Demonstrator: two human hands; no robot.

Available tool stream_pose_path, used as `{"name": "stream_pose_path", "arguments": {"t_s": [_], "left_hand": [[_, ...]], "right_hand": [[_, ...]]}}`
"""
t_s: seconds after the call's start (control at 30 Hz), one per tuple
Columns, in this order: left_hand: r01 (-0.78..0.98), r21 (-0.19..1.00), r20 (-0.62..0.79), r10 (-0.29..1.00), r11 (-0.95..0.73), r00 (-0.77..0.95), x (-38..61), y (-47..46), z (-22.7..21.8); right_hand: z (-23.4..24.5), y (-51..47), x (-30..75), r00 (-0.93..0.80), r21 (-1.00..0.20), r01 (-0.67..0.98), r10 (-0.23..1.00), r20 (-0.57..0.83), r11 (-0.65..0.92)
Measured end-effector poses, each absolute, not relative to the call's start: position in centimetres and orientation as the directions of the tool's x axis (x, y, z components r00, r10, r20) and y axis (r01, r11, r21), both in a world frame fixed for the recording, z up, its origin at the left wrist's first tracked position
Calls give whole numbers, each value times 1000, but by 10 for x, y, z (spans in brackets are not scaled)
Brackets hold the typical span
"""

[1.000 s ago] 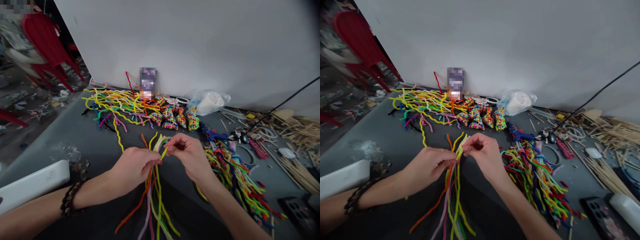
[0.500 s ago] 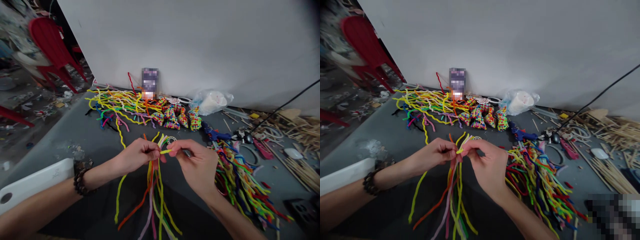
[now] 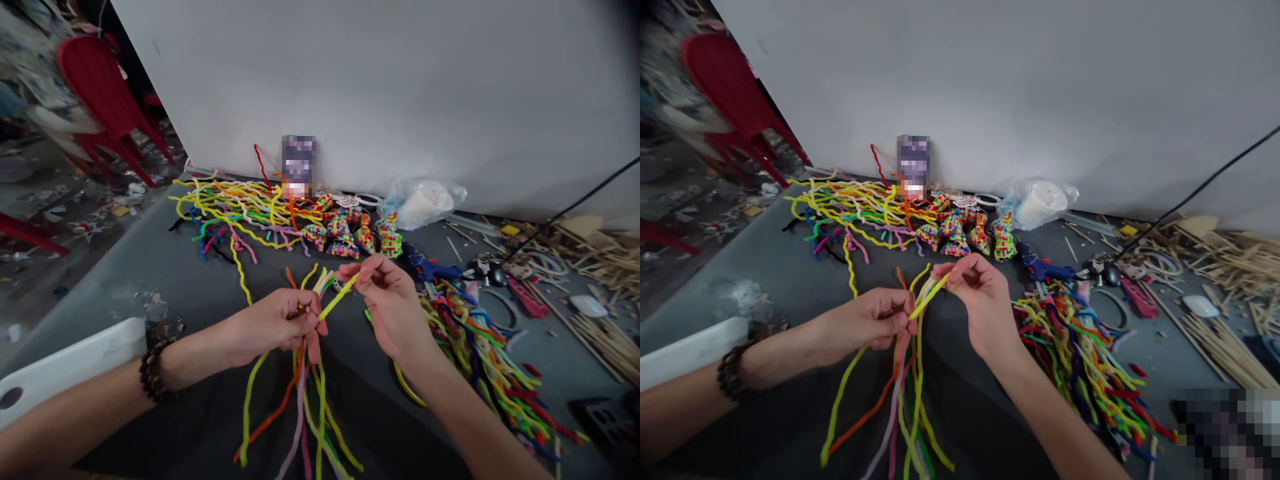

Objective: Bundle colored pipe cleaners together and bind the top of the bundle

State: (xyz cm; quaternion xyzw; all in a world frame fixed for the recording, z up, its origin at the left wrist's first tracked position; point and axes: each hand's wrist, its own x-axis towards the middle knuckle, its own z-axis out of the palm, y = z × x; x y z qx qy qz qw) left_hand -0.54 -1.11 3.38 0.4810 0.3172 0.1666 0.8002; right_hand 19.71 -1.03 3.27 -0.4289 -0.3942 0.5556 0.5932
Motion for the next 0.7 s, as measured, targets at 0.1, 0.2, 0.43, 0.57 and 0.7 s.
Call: {"name": "stream_pose_path", "arguments": {"t_s": [0.1,0.2,0.43,0.57,0.7], "left_hand": [[119,828,-422,468,548,777,0,-27,36],[125,765,-465,409,632,785,5,-39,35],[28,789,-418,503,614,756,2,-24,27],[60,787,-464,524,614,714,-3,-27,42],[2,840,-437,675,542,594,-6,-27,44]], "right_hand": [[31,-14,189,-1,-925,-370,995,-96,-90],[32,-19,182,-32,-915,-384,992,-122,-125],[46,-26,187,153,-944,-291,981,117,158],[34,-11,199,154,-974,-178,981,116,143],[27,4,212,225,-968,-172,964,140,180]]}}
